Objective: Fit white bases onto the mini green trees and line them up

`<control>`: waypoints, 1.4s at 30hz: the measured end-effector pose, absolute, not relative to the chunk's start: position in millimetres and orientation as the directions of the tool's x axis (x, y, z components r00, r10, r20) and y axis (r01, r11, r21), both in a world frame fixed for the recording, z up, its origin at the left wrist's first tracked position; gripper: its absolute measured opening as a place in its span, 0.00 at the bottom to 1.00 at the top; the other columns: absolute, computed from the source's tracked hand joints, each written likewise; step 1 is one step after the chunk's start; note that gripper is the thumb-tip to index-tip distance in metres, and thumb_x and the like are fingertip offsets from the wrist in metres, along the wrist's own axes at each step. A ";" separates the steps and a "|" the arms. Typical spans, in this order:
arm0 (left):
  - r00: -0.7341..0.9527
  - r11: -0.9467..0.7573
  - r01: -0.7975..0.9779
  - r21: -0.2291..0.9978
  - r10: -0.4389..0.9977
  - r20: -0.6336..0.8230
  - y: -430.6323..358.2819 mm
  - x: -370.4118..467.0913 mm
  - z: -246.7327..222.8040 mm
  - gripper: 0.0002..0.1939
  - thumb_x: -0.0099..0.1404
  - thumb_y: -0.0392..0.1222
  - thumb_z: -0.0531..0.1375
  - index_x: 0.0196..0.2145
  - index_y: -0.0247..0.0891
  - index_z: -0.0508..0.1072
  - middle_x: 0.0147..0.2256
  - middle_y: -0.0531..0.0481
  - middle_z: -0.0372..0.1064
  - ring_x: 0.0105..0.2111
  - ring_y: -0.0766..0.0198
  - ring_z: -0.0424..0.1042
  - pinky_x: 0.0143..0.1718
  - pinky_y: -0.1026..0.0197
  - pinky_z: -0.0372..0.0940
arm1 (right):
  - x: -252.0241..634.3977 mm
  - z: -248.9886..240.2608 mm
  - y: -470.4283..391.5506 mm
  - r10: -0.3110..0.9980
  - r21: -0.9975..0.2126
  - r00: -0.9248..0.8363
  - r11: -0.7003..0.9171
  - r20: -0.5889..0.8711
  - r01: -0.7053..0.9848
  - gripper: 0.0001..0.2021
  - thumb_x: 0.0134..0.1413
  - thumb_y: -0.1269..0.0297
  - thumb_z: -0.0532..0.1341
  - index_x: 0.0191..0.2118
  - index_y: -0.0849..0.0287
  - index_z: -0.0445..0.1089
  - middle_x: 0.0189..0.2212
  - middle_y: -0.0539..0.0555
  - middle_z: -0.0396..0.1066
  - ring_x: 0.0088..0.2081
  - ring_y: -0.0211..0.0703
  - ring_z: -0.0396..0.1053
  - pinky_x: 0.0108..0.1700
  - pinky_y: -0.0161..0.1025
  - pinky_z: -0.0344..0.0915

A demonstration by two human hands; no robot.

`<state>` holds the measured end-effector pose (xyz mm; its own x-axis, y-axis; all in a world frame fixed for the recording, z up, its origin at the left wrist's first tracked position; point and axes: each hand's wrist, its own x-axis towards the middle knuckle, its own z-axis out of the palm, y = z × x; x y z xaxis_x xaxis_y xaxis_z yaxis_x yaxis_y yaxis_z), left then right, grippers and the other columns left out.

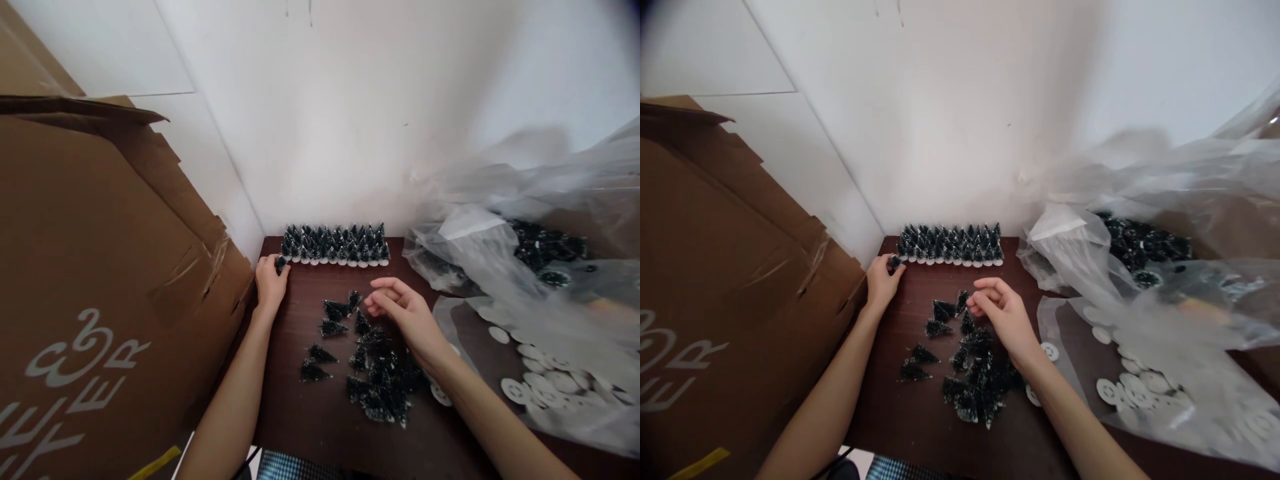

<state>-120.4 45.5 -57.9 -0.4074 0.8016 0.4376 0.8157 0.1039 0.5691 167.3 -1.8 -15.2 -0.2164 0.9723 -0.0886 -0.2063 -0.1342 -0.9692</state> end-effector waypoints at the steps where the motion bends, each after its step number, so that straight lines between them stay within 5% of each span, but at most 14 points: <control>1: -0.411 0.106 0.815 0.569 0.798 0.440 45.3 -120.5 -58.0 0.12 0.58 0.35 0.64 0.41 0.34 0.74 0.38 0.44 0.69 0.38 0.54 0.71 0.47 0.52 0.66 | 167.2 -14.7 -2.0 0.973 -0.970 -0.215 -0.132 -0.088 -0.202 0.18 0.47 0.54 0.70 0.40 0.58 0.69 0.28 0.51 0.76 0.30 0.38 0.71 0.36 0.38 0.67; 18: -0.411 0.063 0.780 0.623 0.802 0.434 45.4 -121.0 -55.9 0.22 0.57 0.35 0.65 0.50 0.36 0.68 0.29 0.53 0.66 0.29 0.61 0.69 0.40 0.56 0.67 | 166.6 -11.2 -2.2 0.972 -0.984 -0.223 -0.110 -0.078 -0.137 0.16 0.47 0.53 0.68 0.39 0.56 0.69 0.27 0.52 0.75 0.30 0.42 0.71 0.36 0.41 0.67; 35: -0.426 0.058 0.749 0.660 0.804 0.414 46.7 -118.2 -53.1 0.25 0.56 0.33 0.65 0.51 0.35 0.66 0.31 0.53 0.69 0.28 0.63 0.70 0.38 0.58 0.68 | 166.1 -11.4 -1.5 0.972 -0.986 -0.226 -0.101 -0.069 -0.132 0.15 0.46 0.54 0.69 0.36 0.57 0.70 0.27 0.52 0.75 0.29 0.41 0.71 0.36 0.41 0.68; 42: -0.422 0.064 0.762 0.644 0.803 0.420 44.6 -114.8 -52.1 0.28 0.56 0.34 0.65 0.54 0.36 0.64 0.40 0.47 0.69 0.29 0.63 0.69 0.40 0.57 0.68 | 167.0 -10.7 -2.1 0.970 -0.990 -0.234 -0.086 -0.059 -0.108 0.14 0.47 0.53 0.68 0.36 0.56 0.70 0.27 0.52 0.75 0.29 0.41 0.71 0.36 0.41 0.68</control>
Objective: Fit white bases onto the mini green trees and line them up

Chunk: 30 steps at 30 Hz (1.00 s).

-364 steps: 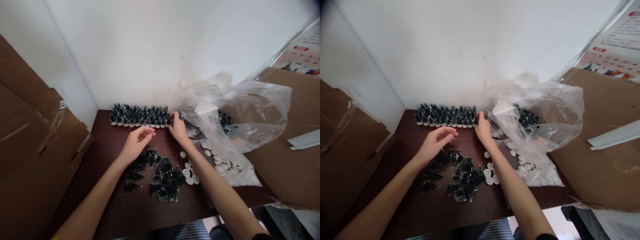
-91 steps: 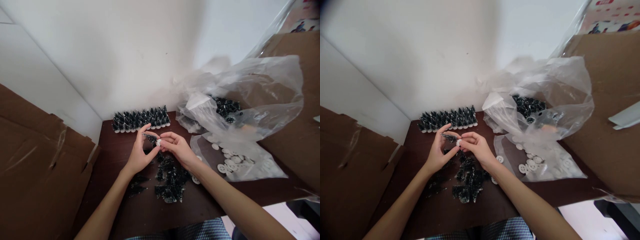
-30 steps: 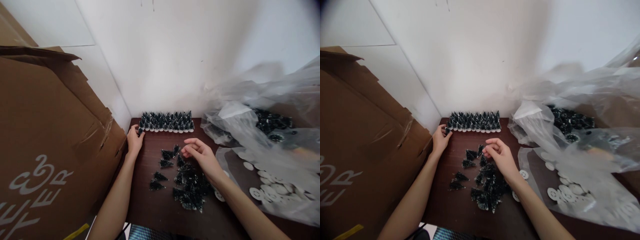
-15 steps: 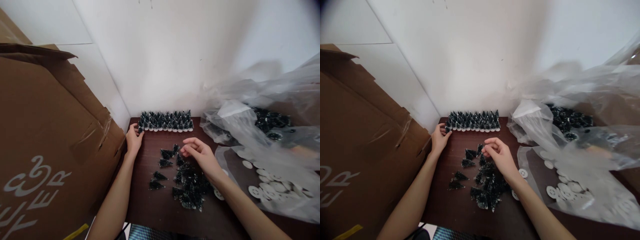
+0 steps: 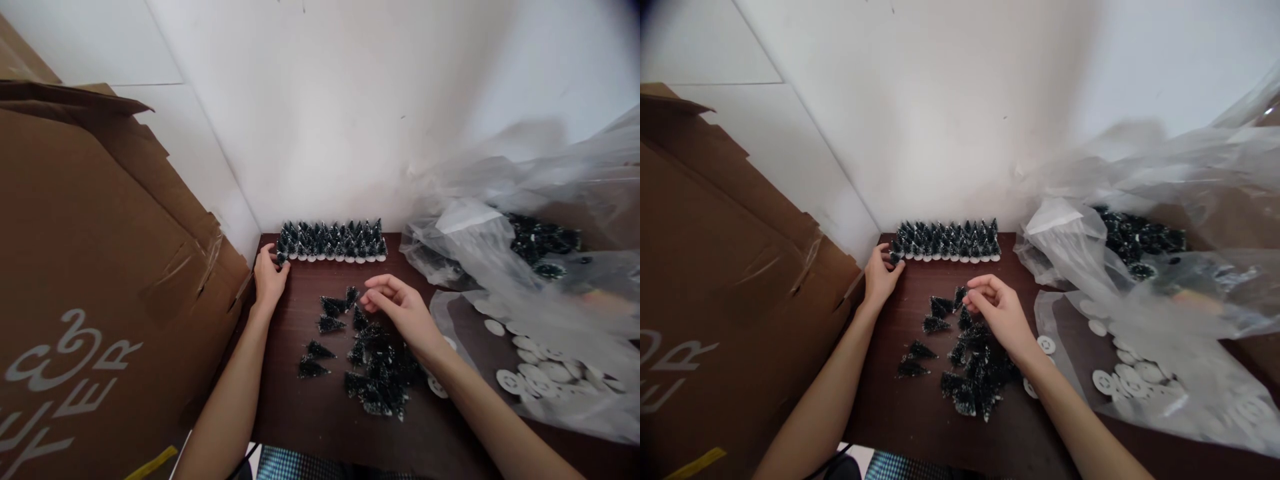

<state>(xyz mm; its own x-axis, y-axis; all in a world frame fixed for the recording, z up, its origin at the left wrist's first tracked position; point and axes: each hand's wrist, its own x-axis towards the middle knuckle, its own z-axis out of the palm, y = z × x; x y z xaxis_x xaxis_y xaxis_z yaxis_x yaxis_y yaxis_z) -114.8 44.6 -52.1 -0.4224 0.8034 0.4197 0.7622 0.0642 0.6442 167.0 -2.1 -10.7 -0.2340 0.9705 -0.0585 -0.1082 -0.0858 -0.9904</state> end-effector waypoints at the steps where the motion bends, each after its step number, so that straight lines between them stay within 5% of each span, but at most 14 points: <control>1: -0.421 0.064 0.764 0.642 0.803 0.421 44.7 -114.6 -52.3 0.28 0.56 0.34 0.64 0.54 0.36 0.64 0.41 0.46 0.69 0.29 0.63 0.69 0.40 0.56 0.68 | 167.0 -10.4 -2.3 0.970 -0.991 -0.234 -0.085 -0.058 -0.106 0.14 0.47 0.53 0.68 0.36 0.57 0.70 0.27 0.52 0.75 0.29 0.41 0.71 0.36 0.41 0.68; 13: -0.417 0.065 0.770 0.635 0.804 0.423 48.1 -117.3 -54.1 0.30 0.57 0.35 0.64 0.56 0.36 0.61 0.38 0.49 0.69 0.29 0.62 0.69 0.42 0.55 0.68 | 165.6 -9.1 -3.8 0.966 -0.993 -0.252 -0.073 -0.047 -0.093 0.14 0.47 0.53 0.68 0.34 0.57 0.70 0.27 0.52 0.75 0.30 0.41 0.71 0.37 0.41 0.68; 20: -0.403 0.089 0.804 0.589 0.810 0.427 48.8 -118.0 -59.5 0.32 0.57 0.31 0.61 0.58 0.35 0.59 0.35 0.49 0.64 0.39 0.55 0.71 0.48 0.49 0.67 | 166.2 -9.3 -3.1 0.968 -0.994 -0.249 -0.065 -0.043 -0.083 0.13 0.47 0.53 0.68 0.33 0.56 0.70 0.27 0.52 0.75 0.30 0.41 0.72 0.37 0.42 0.69; 30: -0.402 0.090 0.796 0.599 0.818 0.411 49.1 -117.6 -57.9 0.31 0.58 0.30 0.60 0.59 0.32 0.58 0.36 0.47 0.65 0.40 0.53 0.71 0.49 0.47 0.67 | 164.6 -8.9 -4.4 0.963 -0.995 -0.266 -0.062 -0.039 -0.079 0.12 0.48 0.55 0.67 0.33 0.57 0.70 0.27 0.52 0.75 0.30 0.41 0.72 0.37 0.41 0.69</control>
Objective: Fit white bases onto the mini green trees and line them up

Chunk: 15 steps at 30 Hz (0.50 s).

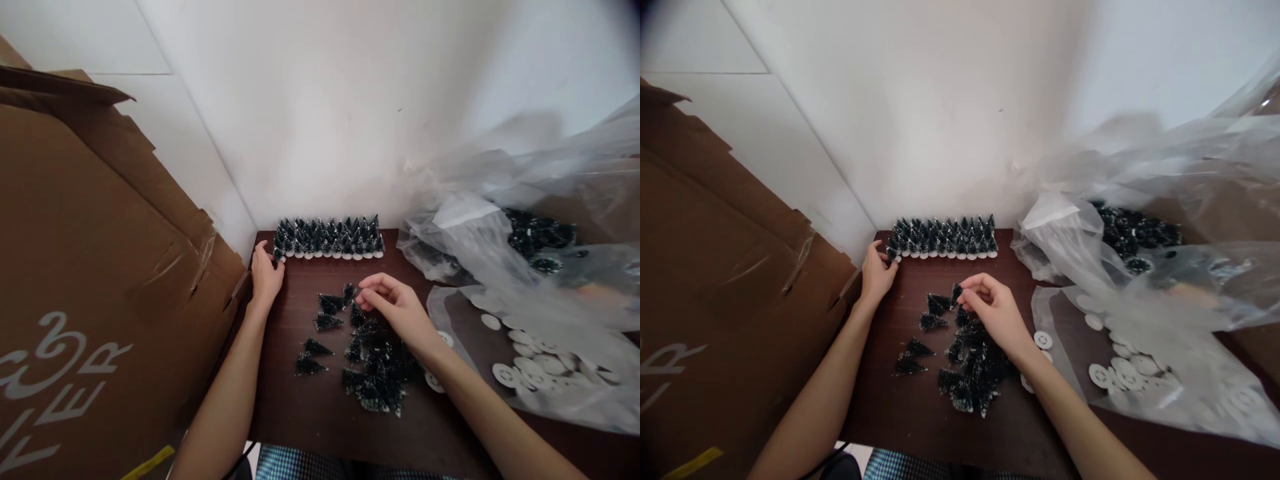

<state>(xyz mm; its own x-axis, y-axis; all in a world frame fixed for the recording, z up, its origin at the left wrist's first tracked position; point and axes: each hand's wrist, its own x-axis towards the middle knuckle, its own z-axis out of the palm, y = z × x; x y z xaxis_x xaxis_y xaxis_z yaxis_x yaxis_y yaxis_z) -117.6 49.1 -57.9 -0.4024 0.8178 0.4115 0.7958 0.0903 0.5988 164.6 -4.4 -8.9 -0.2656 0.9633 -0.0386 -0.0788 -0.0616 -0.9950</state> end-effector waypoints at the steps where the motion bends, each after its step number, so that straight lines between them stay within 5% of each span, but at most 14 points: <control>1: -0.405 0.093 0.794 0.600 0.818 0.409 48.6 -116.9 -57.1 0.31 0.58 0.30 0.60 0.59 0.32 0.58 0.36 0.47 0.65 0.40 0.53 0.71 0.50 0.47 0.67 | 164.9 -9.0 -4.2 0.963 -0.995 -0.265 -0.062 -0.039 -0.077 0.12 0.48 0.55 0.67 0.33 0.57 0.70 0.27 0.52 0.75 0.30 0.41 0.72 0.37 0.41 0.69; 8: -0.453 0.132 0.775 0.618 0.797 0.400 39.3 -102.7 -46.2 0.35 0.58 0.32 0.62 0.60 0.32 0.53 0.44 0.41 0.61 0.46 0.49 0.69 0.53 0.43 0.65 | 172.3 -10.2 0.0 0.978 -0.999 -0.204 0.044 0.041 0.007 0.10 0.52 0.56 0.64 0.36 0.57 0.70 0.30 0.53 0.76 0.34 0.44 0.73 0.39 0.42 0.68; 15: -0.425 -0.039 0.801 0.598 0.667 0.612 24.2 -72.4 -19.3 0.29 0.63 0.36 0.59 0.60 0.34 0.55 0.41 0.45 0.59 0.39 0.56 0.67 0.45 0.50 0.67 | 183.6 -5.5 3.7 0.956 -0.888 -0.151 0.288 0.249 0.358 0.07 0.58 0.60 0.60 0.38 0.57 0.71 0.35 0.54 0.76 0.38 0.45 0.73 0.38 0.40 0.65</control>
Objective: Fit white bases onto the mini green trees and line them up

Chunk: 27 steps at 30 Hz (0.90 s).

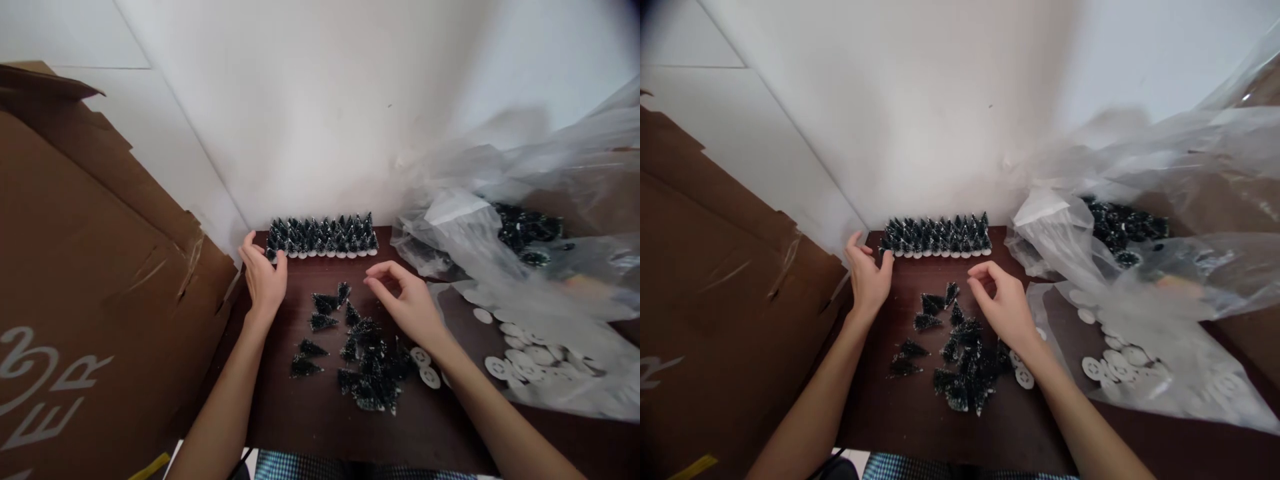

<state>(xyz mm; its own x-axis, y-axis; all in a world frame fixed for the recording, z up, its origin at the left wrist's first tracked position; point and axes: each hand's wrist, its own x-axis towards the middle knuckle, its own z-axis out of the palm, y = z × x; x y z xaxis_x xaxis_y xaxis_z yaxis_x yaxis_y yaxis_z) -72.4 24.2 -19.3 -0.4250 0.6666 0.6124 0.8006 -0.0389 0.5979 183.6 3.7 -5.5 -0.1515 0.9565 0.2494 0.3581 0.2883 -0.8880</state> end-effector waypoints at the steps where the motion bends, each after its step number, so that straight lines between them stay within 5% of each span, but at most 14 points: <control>1: -0.391 -0.100 0.797 0.596 0.666 0.635 21.9 -68.6 -15.1 0.28 0.64 0.36 0.59 0.59 0.34 0.56 0.40 0.46 0.59 0.38 0.57 0.67 0.44 0.52 0.67 | 186.2 -4.1 4.5 0.951 -0.862 -0.166 0.306 0.260 0.405 0.07 0.58 0.61 0.59 0.38 0.57 0.71 0.36 0.54 0.76 0.38 0.45 0.73 0.38 0.39 0.65; 7: 0.151 -0.441 0.641 0.627 0.874 0.461 10.6 -47.3 -2.9 0.08 0.69 0.38 0.55 0.40 0.39 0.74 0.34 0.50 0.65 0.34 0.63 0.68 0.36 0.61 0.64 | 211.5 7.2 13.1 0.938 -0.732 -0.335 0.292 0.093 0.616 0.06 0.60 0.62 0.58 0.35 0.56 0.71 0.31 0.51 0.75 0.32 0.42 0.71 0.35 0.39 0.62; 10: 0.308 -0.447 0.597 0.666 0.894 0.324 7.3 -38.5 -4.8 0.09 0.68 0.39 0.58 0.44 0.41 0.75 0.42 0.48 0.68 0.38 0.61 0.70 0.37 0.60 0.65 | 221.8 10.6 16.6 0.908 -0.722 -0.419 0.279 -0.017 0.634 0.08 0.61 0.60 0.57 0.35 0.56 0.70 0.29 0.50 0.75 0.31 0.41 0.71 0.34 0.38 0.62; 14: 0.489 -0.497 0.554 0.668 0.844 0.222 4.6 -32.6 -9.4 0.15 0.67 0.40 0.60 0.52 0.46 0.73 0.55 0.45 0.64 0.54 0.54 0.66 0.54 0.52 0.64 | 225.5 11.1 16.2 0.872 -0.743 -0.483 0.271 -0.081 0.612 0.10 0.63 0.58 0.56 0.34 0.57 0.69 0.29 0.50 0.75 0.29 0.40 0.72 0.33 0.36 0.63; 19: 0.555 -0.527 0.592 0.611 0.815 0.165 4.3 -30.2 -14.0 0.16 0.68 0.39 0.60 0.52 0.46 0.73 0.58 0.44 0.61 0.59 0.52 0.62 0.61 0.46 0.59 | 225.7 8.7 13.0 0.848 -0.718 -0.490 0.212 -0.201 0.663 0.13 0.65 0.53 0.54 0.35 0.57 0.68 0.24 0.49 0.73 0.20 0.37 0.69 0.25 0.34 0.61; 27: 0.518 -0.518 0.618 0.591 0.834 0.190 5.6 -32.2 -14.6 0.09 0.70 0.40 0.58 0.47 0.42 0.74 0.55 0.43 0.64 0.56 0.53 0.64 0.60 0.45 0.60 | 227.9 9.9 10.7 0.829 -0.652 -0.478 0.194 -0.290 0.733 0.15 0.64 0.52 0.53 0.32 0.56 0.66 0.21 0.49 0.71 0.19 0.38 0.67 0.23 0.33 0.58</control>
<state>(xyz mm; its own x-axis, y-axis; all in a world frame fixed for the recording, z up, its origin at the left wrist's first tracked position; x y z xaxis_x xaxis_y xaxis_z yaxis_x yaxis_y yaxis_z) -32.2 5.6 -14.6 0.5176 0.8343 0.1898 0.6181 -0.5180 0.5914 227.9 10.7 9.9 -0.4778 0.8291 -0.2904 0.7328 0.1938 -0.6523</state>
